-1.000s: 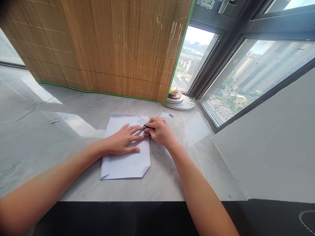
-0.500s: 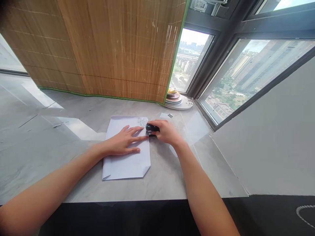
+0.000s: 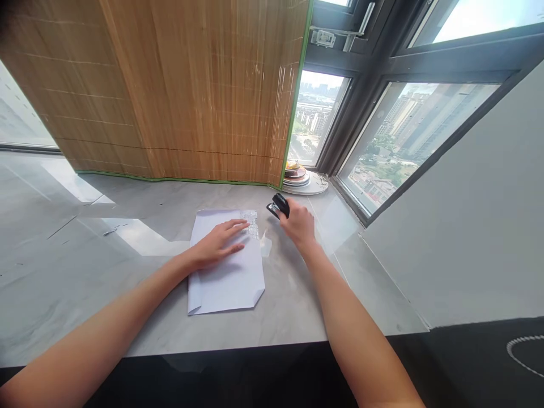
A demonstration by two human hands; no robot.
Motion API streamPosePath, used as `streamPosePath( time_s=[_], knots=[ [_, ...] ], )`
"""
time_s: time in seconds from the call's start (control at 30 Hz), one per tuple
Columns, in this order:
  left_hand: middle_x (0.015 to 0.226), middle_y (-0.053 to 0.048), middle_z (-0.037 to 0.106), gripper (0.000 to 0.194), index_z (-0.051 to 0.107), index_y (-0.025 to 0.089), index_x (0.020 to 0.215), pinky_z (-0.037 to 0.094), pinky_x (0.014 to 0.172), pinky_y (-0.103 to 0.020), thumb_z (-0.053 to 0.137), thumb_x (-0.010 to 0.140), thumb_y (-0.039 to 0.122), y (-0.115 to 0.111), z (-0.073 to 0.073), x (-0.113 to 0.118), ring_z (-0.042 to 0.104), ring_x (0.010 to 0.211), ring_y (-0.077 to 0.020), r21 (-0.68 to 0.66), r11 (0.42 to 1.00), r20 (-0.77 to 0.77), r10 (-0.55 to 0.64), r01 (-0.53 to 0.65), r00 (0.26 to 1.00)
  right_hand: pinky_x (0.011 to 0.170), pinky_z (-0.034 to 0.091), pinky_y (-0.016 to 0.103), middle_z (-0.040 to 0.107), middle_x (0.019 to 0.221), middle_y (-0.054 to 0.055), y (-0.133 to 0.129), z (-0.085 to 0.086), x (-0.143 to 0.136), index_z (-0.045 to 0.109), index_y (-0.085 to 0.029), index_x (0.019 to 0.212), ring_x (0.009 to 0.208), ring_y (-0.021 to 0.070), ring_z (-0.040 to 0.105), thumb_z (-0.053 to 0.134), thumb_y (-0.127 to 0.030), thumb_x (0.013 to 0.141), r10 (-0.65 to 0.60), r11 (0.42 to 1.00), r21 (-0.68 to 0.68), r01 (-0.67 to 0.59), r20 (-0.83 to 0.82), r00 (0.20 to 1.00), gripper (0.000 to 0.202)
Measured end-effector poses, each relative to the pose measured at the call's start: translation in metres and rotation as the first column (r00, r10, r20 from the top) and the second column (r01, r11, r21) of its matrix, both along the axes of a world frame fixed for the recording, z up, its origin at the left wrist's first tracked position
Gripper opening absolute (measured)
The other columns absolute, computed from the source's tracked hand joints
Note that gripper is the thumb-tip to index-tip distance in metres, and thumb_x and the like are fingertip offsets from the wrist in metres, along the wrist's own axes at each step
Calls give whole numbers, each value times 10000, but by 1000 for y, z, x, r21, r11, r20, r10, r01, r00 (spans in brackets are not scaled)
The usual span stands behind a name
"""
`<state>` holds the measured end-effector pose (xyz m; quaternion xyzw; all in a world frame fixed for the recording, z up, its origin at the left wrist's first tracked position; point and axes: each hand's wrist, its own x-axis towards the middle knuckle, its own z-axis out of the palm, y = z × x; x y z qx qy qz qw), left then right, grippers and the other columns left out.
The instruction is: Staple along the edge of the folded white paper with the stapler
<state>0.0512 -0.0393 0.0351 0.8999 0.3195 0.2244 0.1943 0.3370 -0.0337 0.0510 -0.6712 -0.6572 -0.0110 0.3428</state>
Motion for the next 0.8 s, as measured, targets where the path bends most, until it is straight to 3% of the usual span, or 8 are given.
streamPosePath(
  time_s=[0.07, 0.17, 0.27, 0.33, 0.43, 0.57, 0.67, 0.8],
  knots=[
    [1342, -94, 658, 429, 652, 250, 1284, 458, 1095, -413, 449, 1048, 545, 7, 4, -5, 593, 1260, -254, -25, 986, 254, 163, -162, 953, 733, 483, 336, 767, 935, 82, -3, 0, -18, 686, -228, 1103, 834, 274, 697, 636, -410, 947, 43, 994, 109, -29, -129, 991, 245],
    [821, -43, 634, 413, 613, 220, 781, 506, 794, -332, 470, 1028, 518, 20, 5, -17, 609, 820, -192, -162, 917, 583, 386, -364, 715, 741, 500, 328, 767, 936, 64, -16, 0, -55, 673, -225, 1094, 824, 256, 703, 660, -428, 937, 220, 974, 105, -202, -200, 955, 258],
    [570, 8, 375, 542, 377, 219, 559, 344, 532, -294, 469, 1011, 505, 33, 0, -31, 376, 525, -131, -391, 874, 751, 484, -289, 449, 707, 475, 316, 762, 909, 47, -34, -3, -93, 651, -246, 1059, 793, 243, 699, 675, -391, 938, 306, 950, -27, -312, -129, 943, 191],
    [543, 26, 308, 554, 361, 212, 534, 240, 482, -283, 523, 987, 485, 39, -3, -37, 281, 479, -109, -466, 863, 796, 505, -196, 334, 670, 438, 313, 753, 881, 42, -43, -6, -111, 624, -254, 1035, 765, 239, 683, 671, -394, 945, 342, 931, -121, -343, -34, 939, 172],
    [537, 30, 315, 528, 435, 197, 531, 192, 468, -272, 593, 955, 469, 43, -6, -40, 264, 468, -90, -488, 859, 814, 512, -155, 274, 630, 361, 300, 734, 896, 34, -49, -10, -125, 564, -250, 973, 780, 225, 652, 633, -385, 967, 399, 905, -199, -377, 87, 913, 152],
    [535, 29, 328, 515, 463, 190, 533, 199, 453, -261, 618, 936, 472, 45, -7, -41, 280, 464, -83, -520, 842, 807, 539, -142, 242, 618, 296, 276, 701, 970, 31, -50, -15, -120, 511, -233, 988, 841, 206, 607, 626, -302, 946, 421, 895, -214, -392, 110, 900, 141],
    [542, 25, 350, 491, 452, 191, 527, 216, 445, -253, 631, 915, 433, 47, -7, -43, 293, 465, -82, -545, 828, 804, 561, -132, 197, 624, 290, 273, 686, 970, 42, -58, -20, -96, 512, -226, 1024, 820, 200, 589, 614, -290, 953, 378, 910, -225, -349, 99, 920, 140],
    [534, 31, 318, 478, 390, 194, 502, 207, 438, -249, 613, 896, 349, 49, -8, -43, 277, 458, -79, -575, 812, 791, 583, -100, 185, 644, 316, 283, 674, 952, 64, -81, -25, -39, 541, -219, 1042, 807, 215, 601, 587, -302, 979, 212, 956, -228, -182, 115, 970, 115]
  ],
)
